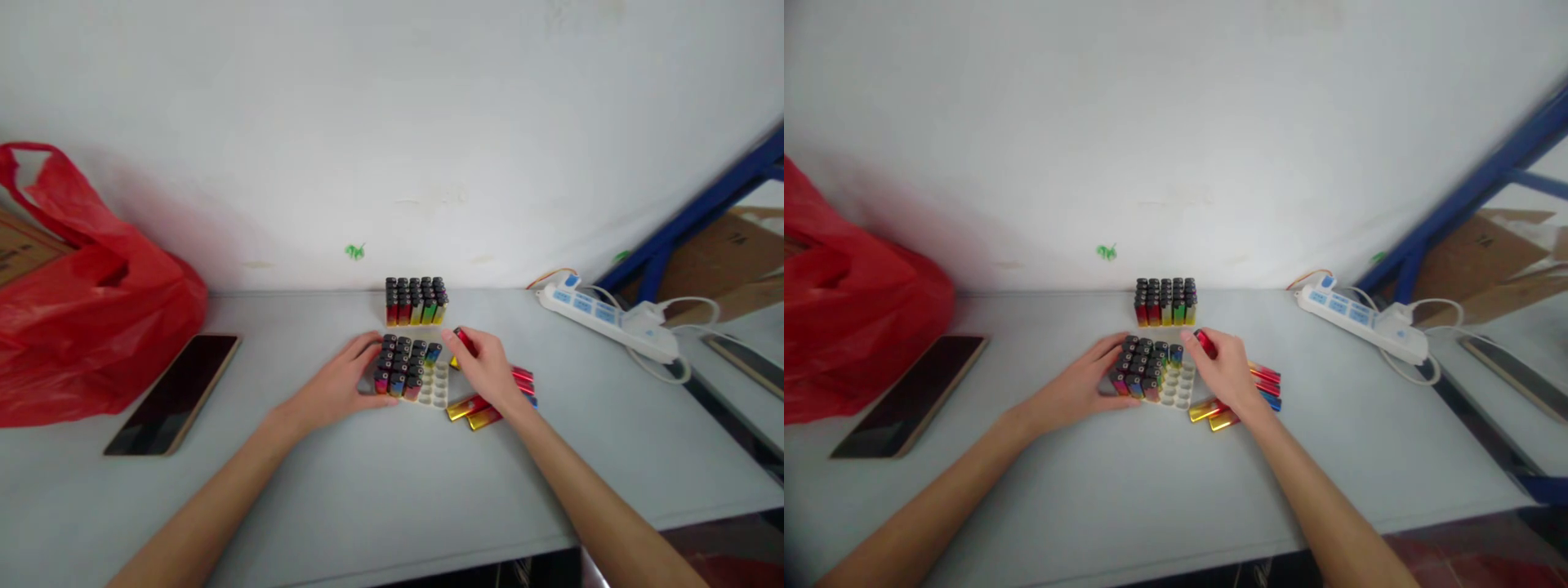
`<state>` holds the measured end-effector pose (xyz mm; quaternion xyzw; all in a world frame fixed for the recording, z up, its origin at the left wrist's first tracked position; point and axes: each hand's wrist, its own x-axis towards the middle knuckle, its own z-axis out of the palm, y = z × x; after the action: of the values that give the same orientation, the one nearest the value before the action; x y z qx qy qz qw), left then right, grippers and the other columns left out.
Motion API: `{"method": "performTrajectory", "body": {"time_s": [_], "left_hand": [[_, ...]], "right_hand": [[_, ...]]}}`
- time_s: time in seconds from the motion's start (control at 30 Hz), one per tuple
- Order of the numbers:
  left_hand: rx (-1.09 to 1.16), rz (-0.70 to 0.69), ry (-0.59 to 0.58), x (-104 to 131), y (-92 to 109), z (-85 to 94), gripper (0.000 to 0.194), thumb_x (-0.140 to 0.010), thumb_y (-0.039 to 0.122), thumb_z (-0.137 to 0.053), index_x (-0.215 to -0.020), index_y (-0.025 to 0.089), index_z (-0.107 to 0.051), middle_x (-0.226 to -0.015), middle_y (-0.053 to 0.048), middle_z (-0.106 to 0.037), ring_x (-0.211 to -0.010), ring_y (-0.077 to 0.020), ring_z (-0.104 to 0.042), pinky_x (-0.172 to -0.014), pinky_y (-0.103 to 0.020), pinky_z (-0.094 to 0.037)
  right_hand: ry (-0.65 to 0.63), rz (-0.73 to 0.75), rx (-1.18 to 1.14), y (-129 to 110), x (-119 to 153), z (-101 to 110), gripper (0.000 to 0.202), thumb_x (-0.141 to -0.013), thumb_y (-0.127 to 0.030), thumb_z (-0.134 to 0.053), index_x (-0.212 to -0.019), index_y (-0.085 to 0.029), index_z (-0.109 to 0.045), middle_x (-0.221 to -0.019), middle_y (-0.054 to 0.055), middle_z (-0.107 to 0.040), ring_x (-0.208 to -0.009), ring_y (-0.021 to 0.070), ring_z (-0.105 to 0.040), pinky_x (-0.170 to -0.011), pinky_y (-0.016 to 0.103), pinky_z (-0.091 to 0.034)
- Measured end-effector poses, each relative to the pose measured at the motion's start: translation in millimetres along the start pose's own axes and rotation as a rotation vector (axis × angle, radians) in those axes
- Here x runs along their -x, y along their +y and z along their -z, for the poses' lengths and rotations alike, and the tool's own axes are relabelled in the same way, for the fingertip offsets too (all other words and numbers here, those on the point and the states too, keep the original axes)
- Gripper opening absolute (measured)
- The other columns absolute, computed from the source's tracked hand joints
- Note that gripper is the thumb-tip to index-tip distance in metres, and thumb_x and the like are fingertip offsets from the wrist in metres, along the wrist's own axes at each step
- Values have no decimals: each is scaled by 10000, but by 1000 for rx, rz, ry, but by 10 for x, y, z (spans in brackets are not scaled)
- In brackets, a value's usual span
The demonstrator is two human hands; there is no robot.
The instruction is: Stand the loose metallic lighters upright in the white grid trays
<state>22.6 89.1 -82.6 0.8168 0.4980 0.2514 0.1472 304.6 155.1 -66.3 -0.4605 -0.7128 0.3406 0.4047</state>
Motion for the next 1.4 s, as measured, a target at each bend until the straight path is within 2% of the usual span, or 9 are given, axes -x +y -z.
{"method": "performTrajectory", "body": {"time_s": [0.13, 0.3, 0.57, 0.87, 0.97, 1.07, 1.2, 1.3, 1.4], "left_hand": [[-4, -5, -9, 11, -14, 1, 771, -864, 694, -869, -1426, 202, -676, -1626, -195, -582, -1504, -420, -581, -1302, -589, -484], [-6, 12, -19, 16, -39, 3, 782, -868, 717, -853, -1421, 194, -675, -1641, -199, -569, -1514, -426, -574, -1309, -591, -476], [21, 4, -5, 10, -79, -6, 799, -866, 727, -847, -1449, 212, -666, -1627, -194, -582, -1499, -422, -590, -1295, -603, -491], [27, -3, -8, -2, -76, 9, 781, -863, 706, -860, -1450, 224, -675, -1608, -185, -601, -1487, -419, -602, -1291, -595, -497], [28, -5, 0, -3, -67, 3, 792, -865, 702, -860, -1465, 222, -667, -1609, -190, -600, -1487, -417, -602, -1289, -597, -499], [26, 3, 6, -5, -59, -7, 798, -851, 701, -873, -1456, 223, -669, -1608, -186, -601, -1481, -415, -609, -1286, -597, -505], [22, 6, 8, -13, -42, -11, 776, -822, 699, -897, -1393, 212, -700, -1600, -186, -611, -1477, -423, -611, -1297, -592, -495], [26, 2, 6, -19, -30, -9, 759, -831, 702, -888, -1374, 204, -706, -1603, -189, -606, -1483, -421, -606, -1301, -576, -491], [28, -10, 2, -21, -25, -11, 761, -849, 726, -861, -1375, 200, -700, -1601, -192, -604, -1483, -417, -603, -1303, -566, -487]], "right_hand": [[-13, 22, 142, 16, 146, 29, 458, -964, -507, -556, -614, -245, -421, -545, -44, -412, -554, 132, -383, -595, 310, -268], [-13, 20, 135, -39, 176, 32, 344, -941, -416, -500, -646, -250, -438, -549, -33, -473, -543, 146, -439, -591, 310, -280], [-8, 18, 136, -109, 199, -8, 503, -1013, -567, -505, -633, -260, -386, -534, -44, -412, -534, 137, -357, -584, 313, -270], [-8, 14, 146, -61, 195, -21, 339, -948, -377, -506, -649, -259, -396, -551, -34, -441, -534, 147, -417, -586, 316, -266], [17, 35, 139, -63, 197, -16, 382, -1005, -438, -501, -682, -264, -394, -552, -41, -452, -532, 152, -423, -592, 315, -280], [16, 53, 136, -77, 207, 13, 383, -1083, -536, -507, -816, -262, -492, -609, -43, -535, -564, 175, -492, -618, 314, -331], [-30, 160, 166, -108, 212, 99, 272, -1161, -472, -455, -1059, -249, -573, -809, 4, -680, -735, 219, -650, -710, 326, -440], [-32, 334, 207, -124, 199, 165, 282, -1158, -442, -501, -990, -240, -602, -928, 56, -695, -861, 234, -676, -799, 344, -504], [-48, 428, 247, -115, 189, 200, 311, -1140, -451, -571, -934, -231, -646, -895, 55, -688, -818, 219, -671, -778, 337, -527]]}}
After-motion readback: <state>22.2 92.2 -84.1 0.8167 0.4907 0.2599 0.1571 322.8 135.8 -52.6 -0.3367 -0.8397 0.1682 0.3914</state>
